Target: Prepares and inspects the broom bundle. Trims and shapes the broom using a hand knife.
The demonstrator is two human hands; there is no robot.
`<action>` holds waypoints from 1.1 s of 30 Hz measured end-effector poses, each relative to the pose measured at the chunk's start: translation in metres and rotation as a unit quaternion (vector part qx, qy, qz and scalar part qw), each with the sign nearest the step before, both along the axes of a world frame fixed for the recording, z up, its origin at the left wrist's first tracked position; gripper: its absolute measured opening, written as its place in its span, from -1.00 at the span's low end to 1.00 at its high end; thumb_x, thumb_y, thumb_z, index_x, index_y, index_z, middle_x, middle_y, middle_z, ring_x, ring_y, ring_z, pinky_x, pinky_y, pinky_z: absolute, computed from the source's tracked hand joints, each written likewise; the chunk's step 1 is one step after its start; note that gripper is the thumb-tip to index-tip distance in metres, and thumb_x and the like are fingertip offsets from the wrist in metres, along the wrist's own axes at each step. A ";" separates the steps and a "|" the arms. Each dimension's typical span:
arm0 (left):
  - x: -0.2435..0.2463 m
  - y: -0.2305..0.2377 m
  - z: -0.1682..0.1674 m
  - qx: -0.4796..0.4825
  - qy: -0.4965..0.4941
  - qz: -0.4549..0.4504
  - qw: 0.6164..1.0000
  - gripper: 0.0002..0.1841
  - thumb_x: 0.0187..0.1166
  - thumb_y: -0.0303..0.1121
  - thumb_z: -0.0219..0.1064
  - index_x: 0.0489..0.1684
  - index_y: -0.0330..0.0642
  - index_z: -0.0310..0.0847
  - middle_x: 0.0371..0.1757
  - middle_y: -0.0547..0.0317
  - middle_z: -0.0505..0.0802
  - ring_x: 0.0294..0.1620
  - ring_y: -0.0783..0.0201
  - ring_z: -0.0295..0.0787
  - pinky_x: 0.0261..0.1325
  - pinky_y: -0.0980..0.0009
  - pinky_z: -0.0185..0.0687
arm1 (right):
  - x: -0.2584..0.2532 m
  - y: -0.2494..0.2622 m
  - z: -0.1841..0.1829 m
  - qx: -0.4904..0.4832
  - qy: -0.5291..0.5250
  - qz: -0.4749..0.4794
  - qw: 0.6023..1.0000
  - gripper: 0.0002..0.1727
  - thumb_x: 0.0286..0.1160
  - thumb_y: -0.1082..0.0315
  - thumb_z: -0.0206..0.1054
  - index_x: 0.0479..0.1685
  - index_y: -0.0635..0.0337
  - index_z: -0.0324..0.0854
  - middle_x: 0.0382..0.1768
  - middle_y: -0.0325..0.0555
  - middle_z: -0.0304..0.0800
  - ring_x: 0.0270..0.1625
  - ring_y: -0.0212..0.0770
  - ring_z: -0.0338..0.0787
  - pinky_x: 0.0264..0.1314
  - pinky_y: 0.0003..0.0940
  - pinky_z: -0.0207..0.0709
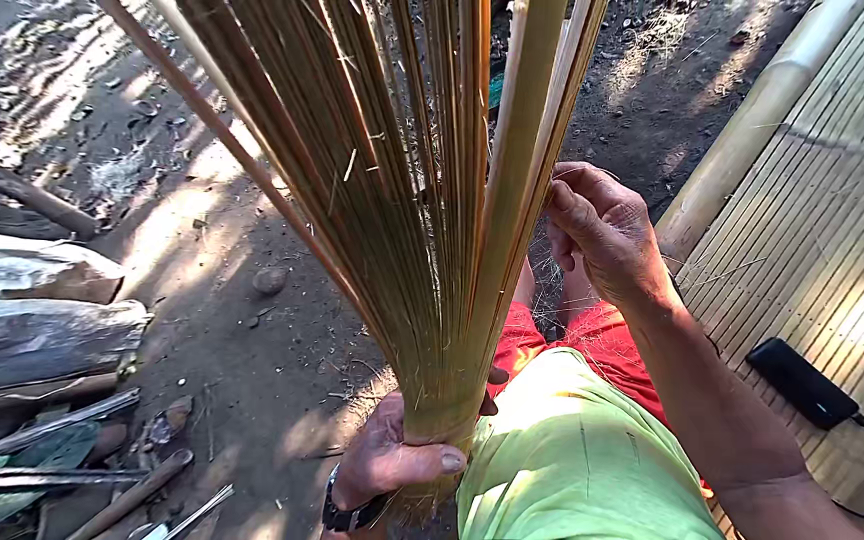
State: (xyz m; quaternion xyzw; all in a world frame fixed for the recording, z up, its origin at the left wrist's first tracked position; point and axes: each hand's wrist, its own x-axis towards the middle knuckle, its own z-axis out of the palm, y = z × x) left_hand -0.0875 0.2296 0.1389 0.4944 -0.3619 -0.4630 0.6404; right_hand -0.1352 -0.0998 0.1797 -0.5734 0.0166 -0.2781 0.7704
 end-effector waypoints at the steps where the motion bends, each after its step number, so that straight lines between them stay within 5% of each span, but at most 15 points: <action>1: 0.000 0.001 0.000 0.001 -0.004 -0.004 1.000 -0.38 0.32 -0.35 0.57 0.40 -0.40 0.55 0.36 -0.52 0.69 0.20 -0.34 0.77 0.28 -0.17 0.74 | 0.000 0.001 0.001 0.017 -0.013 0.004 1.000 -0.73 0.73 0.28 0.28 0.21 0.26 0.63 -0.40 -0.26 0.70 -0.60 -0.48 0.53 -0.66 -0.60 0.46; 9: 0.002 0.000 0.002 0.003 -0.022 -0.001 1.000 -0.38 0.32 -0.36 0.58 0.41 -0.40 0.55 0.33 -0.51 0.71 0.18 -0.34 0.78 0.27 -0.16 0.75 | -0.002 0.004 0.008 0.050 -0.021 -0.017 0.998 -0.76 0.79 0.31 0.22 0.01 0.33 0.67 -0.41 -0.13 0.78 -0.67 -0.45 0.55 -0.73 -0.59 0.46; 14: 0.003 -0.001 0.006 0.014 -0.052 0.008 0.999 -0.44 0.32 -0.40 0.56 0.35 -0.40 0.61 0.33 -0.45 0.73 0.19 -0.26 0.79 0.28 -0.10 0.75 | -0.003 0.004 0.007 0.040 -0.005 -0.047 0.998 -0.77 0.78 0.32 0.22 0.13 0.31 0.65 -0.32 -0.12 0.80 -0.64 -0.43 0.58 -0.72 -0.58 0.49; 21: 0.006 0.003 0.005 0.009 -0.047 0.007 0.999 -0.42 0.31 -0.42 0.57 0.37 -0.42 0.58 0.32 -0.49 0.72 0.16 -0.31 0.79 0.26 -0.14 0.76 | 0.001 0.005 0.007 0.072 -0.037 -0.034 0.996 -0.85 0.70 0.44 0.28 0.04 0.35 0.64 -0.33 -0.05 0.79 -0.63 -0.40 0.59 -0.69 -0.56 0.51; 29: 0.012 0.004 0.005 -0.008 0.011 0.010 1.000 -0.35 0.30 -0.34 0.58 0.41 -0.43 0.52 0.34 -0.56 0.68 0.14 -0.35 0.79 0.21 -0.17 0.76 | 0.004 0.004 0.009 0.159 -0.089 0.071 0.981 -0.76 0.87 0.37 -0.01 -0.01 0.28 0.55 -0.06 0.05 0.81 -0.47 -0.39 0.68 -0.55 -0.55 0.56; 33: 0.020 0.003 0.005 -0.027 0.050 0.023 0.998 -0.29 0.27 -0.33 0.60 0.46 -0.44 0.46 0.37 -0.62 0.63 0.12 -0.41 0.77 0.19 -0.20 0.75 | -0.007 0.024 0.007 0.207 -0.104 0.161 0.959 -0.75 0.89 0.21 0.01 0.03 0.13 0.55 -0.34 -0.10 0.67 -0.63 -0.41 0.54 -0.69 -0.56 0.49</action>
